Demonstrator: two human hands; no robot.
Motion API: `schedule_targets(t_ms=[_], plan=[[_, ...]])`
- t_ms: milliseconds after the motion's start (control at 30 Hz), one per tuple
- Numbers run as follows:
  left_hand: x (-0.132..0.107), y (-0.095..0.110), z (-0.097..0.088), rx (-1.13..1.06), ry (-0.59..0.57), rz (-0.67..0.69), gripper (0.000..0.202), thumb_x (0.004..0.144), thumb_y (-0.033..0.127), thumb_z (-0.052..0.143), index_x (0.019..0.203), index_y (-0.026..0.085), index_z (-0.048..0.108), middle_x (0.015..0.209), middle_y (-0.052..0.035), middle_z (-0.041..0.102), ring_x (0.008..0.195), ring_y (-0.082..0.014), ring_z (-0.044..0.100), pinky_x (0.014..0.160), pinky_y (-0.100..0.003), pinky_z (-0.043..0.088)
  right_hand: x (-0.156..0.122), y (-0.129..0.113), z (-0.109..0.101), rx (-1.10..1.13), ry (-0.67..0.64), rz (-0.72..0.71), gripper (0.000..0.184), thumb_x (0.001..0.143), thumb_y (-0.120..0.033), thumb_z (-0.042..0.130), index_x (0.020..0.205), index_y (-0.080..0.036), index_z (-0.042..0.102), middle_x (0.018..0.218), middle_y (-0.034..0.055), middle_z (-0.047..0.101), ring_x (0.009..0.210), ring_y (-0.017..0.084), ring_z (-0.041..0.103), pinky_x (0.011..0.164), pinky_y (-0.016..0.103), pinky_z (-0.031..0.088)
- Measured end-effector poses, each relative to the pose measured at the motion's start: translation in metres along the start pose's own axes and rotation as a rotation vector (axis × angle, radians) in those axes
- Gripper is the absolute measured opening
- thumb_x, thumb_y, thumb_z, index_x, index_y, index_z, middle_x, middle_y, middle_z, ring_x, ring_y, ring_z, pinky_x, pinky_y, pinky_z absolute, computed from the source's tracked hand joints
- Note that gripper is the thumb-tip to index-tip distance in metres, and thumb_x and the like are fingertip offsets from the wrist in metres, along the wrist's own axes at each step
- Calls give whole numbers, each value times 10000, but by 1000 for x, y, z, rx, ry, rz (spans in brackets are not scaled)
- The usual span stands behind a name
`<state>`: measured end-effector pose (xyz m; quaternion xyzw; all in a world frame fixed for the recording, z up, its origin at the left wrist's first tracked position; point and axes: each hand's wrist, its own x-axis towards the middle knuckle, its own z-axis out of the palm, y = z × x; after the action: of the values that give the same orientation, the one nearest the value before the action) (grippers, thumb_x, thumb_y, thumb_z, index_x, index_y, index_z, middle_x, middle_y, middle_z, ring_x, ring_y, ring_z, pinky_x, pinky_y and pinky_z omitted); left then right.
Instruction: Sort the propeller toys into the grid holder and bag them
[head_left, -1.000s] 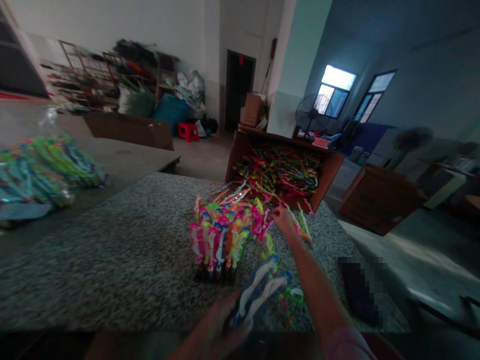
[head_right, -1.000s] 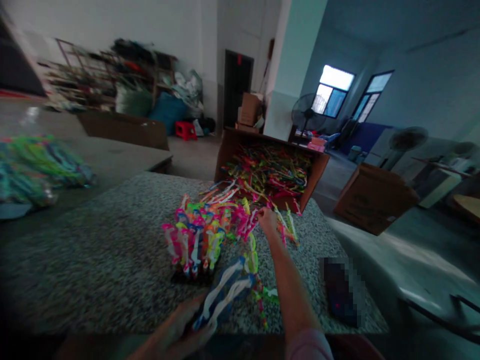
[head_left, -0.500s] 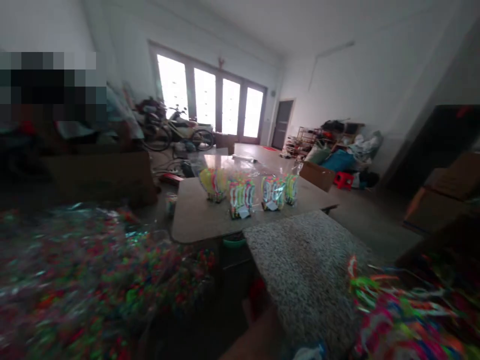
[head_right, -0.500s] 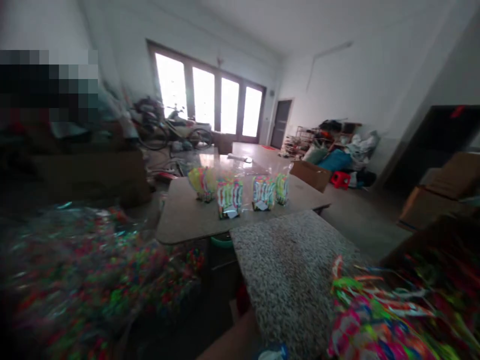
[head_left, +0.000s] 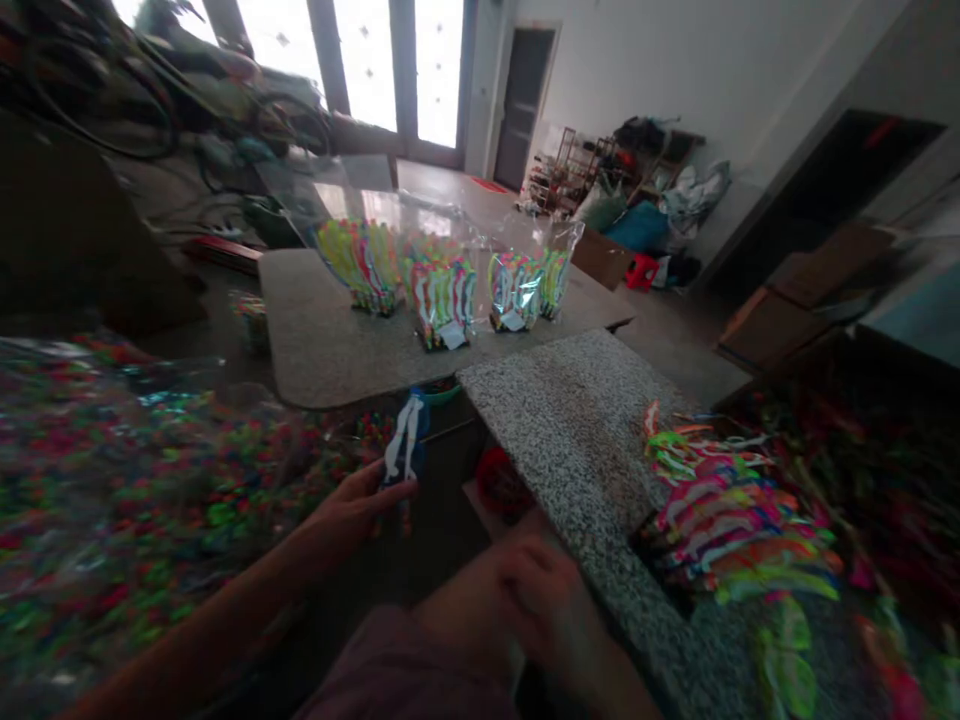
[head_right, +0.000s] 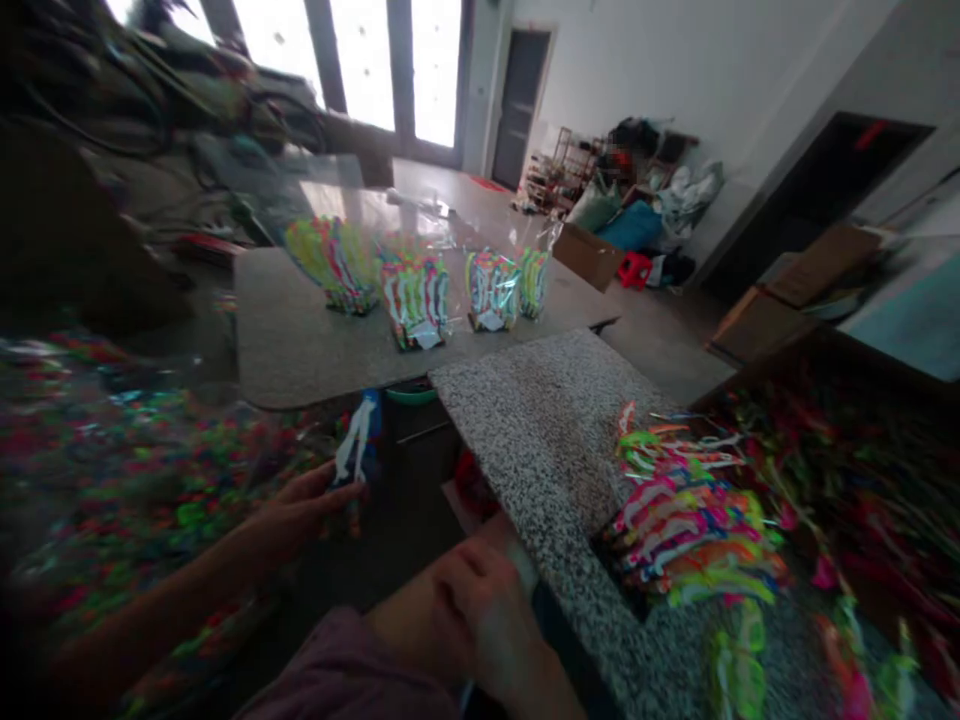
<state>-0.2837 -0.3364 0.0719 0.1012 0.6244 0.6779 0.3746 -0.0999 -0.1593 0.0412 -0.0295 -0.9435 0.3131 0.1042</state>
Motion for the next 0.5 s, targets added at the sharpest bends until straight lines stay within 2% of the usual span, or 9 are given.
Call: schedule_targets(t_ms=[67,133,200,233,300,400,433,500], plan=[[4,1,-2,-49,25,-6,470,620,370,796,1009,193,602,785,-6,665,639,-156,637,546,-252,541,20,1,8,-180,-146,-20,107,847,-181,567,905,-214,650,932,61,630,865,192,617,755,306,514],[8,1,1,-84,36,-15,461,606,363,801,989,194,610,815,-9,682,655,-163,647,547,-256,544,53,8,17,-397,-257,43,189,856,-103,496,966,-155,640,991,115,632,929,228,617,777,340,508],[14,1,7,-98,37,-1,462,596,389,800,968,191,611,803,-2,682,633,-158,637,531,-256,535,82,14,25,-511,-268,169,265,869,-43,427,1028,-112,627,1057,171,627,981,250,616,793,367,506],[19,0,11,-95,37,22,465,593,409,797,957,188,611,796,0,680,636,-157,634,542,-258,533,91,16,27,-491,-246,217,275,872,-40,426,1053,-105,623,1077,181,629,1001,255,616,806,373,504],[27,0,18,-43,35,78,462,592,452,786,926,184,612,779,5,673,651,-156,628,574,-257,528,92,13,26,-268,-158,264,268,889,-102,475,1121,-129,605,1100,153,647,1022,243,622,836,359,503],[35,-3,37,133,19,146,452,603,503,760,898,190,621,750,7,662,670,-163,616,591,-243,506,71,-2,17,348,2,268,345,911,-296,536,1247,-218,537,1109,58,676,989,192,653,821,300,521],[37,-4,45,193,8,159,462,597,519,756,900,195,626,745,4,660,682,-174,616,590,-245,502,62,-7,12,495,55,265,374,889,-352,574,1244,-241,540,1085,33,686,959,183,665,806,289,527],[39,-9,67,279,-13,184,492,580,555,744,908,205,636,761,-9,664,736,-208,622,618,-265,508,49,-14,2,598,180,302,379,795,-410,678,1133,-253,610,977,1,707,882,183,681,786,292,533]])
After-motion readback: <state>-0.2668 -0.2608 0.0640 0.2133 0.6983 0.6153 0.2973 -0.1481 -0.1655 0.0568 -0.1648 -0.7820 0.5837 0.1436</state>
